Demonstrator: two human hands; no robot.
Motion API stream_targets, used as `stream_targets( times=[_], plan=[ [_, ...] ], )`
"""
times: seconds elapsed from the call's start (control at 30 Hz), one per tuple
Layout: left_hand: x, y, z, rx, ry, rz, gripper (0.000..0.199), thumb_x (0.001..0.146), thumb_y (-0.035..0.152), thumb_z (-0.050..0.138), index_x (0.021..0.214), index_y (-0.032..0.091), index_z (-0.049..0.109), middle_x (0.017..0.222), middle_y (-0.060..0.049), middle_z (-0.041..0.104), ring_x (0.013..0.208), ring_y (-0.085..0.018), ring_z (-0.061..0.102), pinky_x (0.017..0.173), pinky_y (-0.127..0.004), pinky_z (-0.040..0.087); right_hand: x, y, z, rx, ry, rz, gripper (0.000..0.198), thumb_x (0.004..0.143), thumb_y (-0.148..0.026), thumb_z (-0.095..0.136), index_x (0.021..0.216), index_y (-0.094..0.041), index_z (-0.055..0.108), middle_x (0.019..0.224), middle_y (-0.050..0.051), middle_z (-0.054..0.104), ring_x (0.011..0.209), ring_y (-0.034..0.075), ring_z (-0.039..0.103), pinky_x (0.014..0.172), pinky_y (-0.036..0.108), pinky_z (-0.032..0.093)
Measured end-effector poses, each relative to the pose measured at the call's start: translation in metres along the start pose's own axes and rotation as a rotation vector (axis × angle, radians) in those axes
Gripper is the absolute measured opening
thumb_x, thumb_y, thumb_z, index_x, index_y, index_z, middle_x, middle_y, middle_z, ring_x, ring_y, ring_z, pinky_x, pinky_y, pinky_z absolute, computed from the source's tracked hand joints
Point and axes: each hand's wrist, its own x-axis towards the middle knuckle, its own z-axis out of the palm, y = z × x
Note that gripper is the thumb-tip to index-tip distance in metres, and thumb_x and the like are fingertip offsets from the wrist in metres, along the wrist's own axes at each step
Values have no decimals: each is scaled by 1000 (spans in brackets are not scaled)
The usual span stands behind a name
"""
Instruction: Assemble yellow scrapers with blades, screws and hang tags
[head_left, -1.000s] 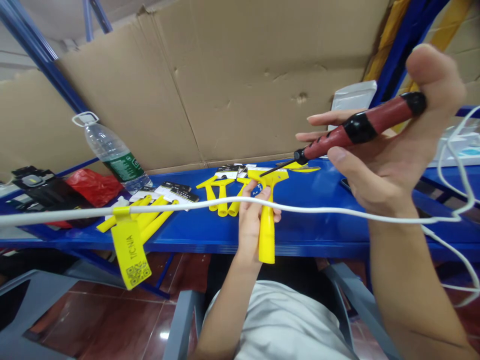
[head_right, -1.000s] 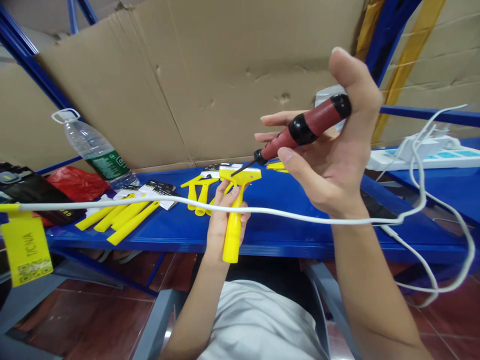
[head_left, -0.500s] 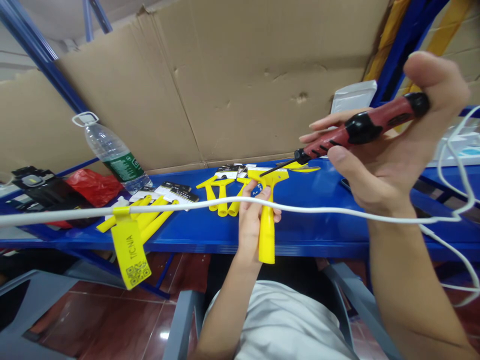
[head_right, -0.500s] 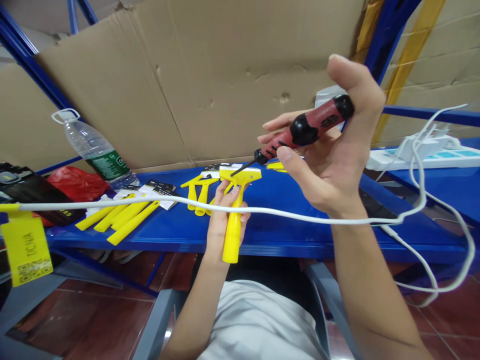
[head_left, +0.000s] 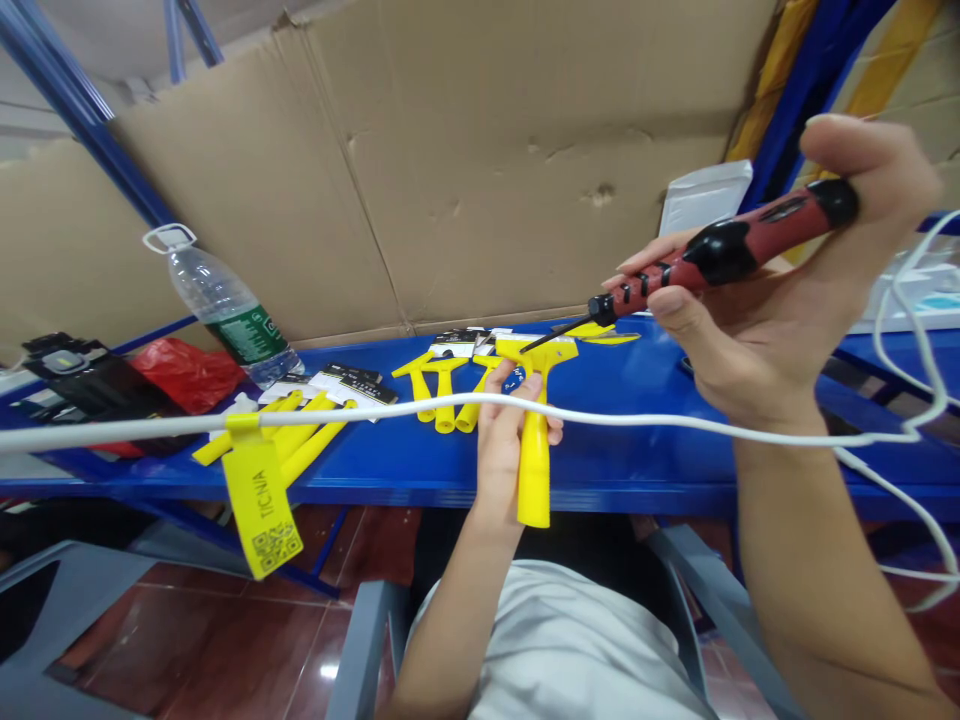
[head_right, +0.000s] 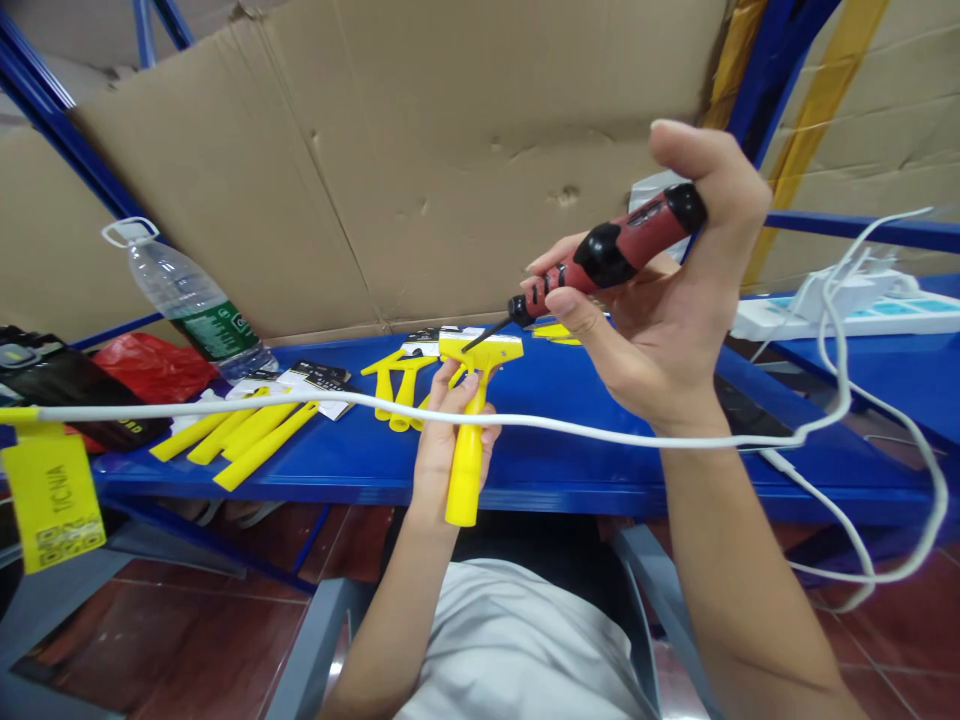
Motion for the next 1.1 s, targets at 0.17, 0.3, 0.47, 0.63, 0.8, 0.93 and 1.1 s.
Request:
stream_targets(
  times=[0.17, 0.3, 0.47, 0.63, 0.8, 0.93, 1.1],
  plan=[
    [-1, 0, 1, 2, 14, -3, 71, 84, 31, 96, 147, 28, 63, 84, 3, 71, 55, -7, 63, 54, -17, 48, -3, -14, -4, 53, -111, 180, 99, 75, -56, 98, 157, -72, 44, 177, -16, 22, 123, 32, 80, 99, 60, 76],
    [-1, -1, 0, 16, 12, -3, 71, 85, 32, 96, 148, 27, 63, 82, 4, 70, 55, -8, 63, 55, -18, 48, -3, -6, -4, 60, -126, 109, 104, 75, -48, 98, 162, -66, 44, 178, -11, 20, 109, 28, 83, 94, 59, 78],
    [-1, -1, 1, 33, 5, 7, 73, 86, 32, 95, 150, 28, 60, 82, 4, 71, 54, -8, 62, 54, -19, 47, -2, 16, 6, 54, 33, -68, 106, 67, -60, 101, 160, -60, 49, 172, -4, 28, 70, 12, 77, 67, 46, 78],
    [-4, 1, 4, 44, -5, -5, 78, 84, 34, 96, 151, 28, 57, 86, 2, 74, 55, -9, 64, 56, -22, 48, 1, 20, 10, -42, 108, -137, 99, 75, -66, 95, 161, -59, 46, 170, -5, 30, 70, 10, 75, 63, 40, 78],
    [-7, 1, 4, 59, -21, -3, 74, 87, 34, 94, 150, 27, 56, 81, 2, 74, 55, -10, 65, 56, -20, 48, 0, 4, 6, -9, 60, -67, 96, 75, -69, 92, 159, -65, 47, 173, -10, 30, 80, 15, 80, 72, 44, 79],
    [-5, -1, 3, 39, -18, 6, 72, 85, 32, 96, 145, 26, 57, 78, 4, 72, 55, -10, 65, 54, -19, 47, -3, -5, 2, 32, -20, 102, 96, 77, -62, 91, 159, -72, 42, 178, -20, 21, 117, 30, 81, 98, 59, 76],
    [-4, -1, 4, 49, -5, 12, 71, 82, 33, 97, 142, 27, 59, 88, 2, 75, 56, -10, 66, 54, -21, 47, -1, 4, 4, -20, 24, -49, 100, 75, -51, 96, 159, -67, 46, 172, -11, 28, 84, 17, 81, 76, 47, 81]
  ],
)
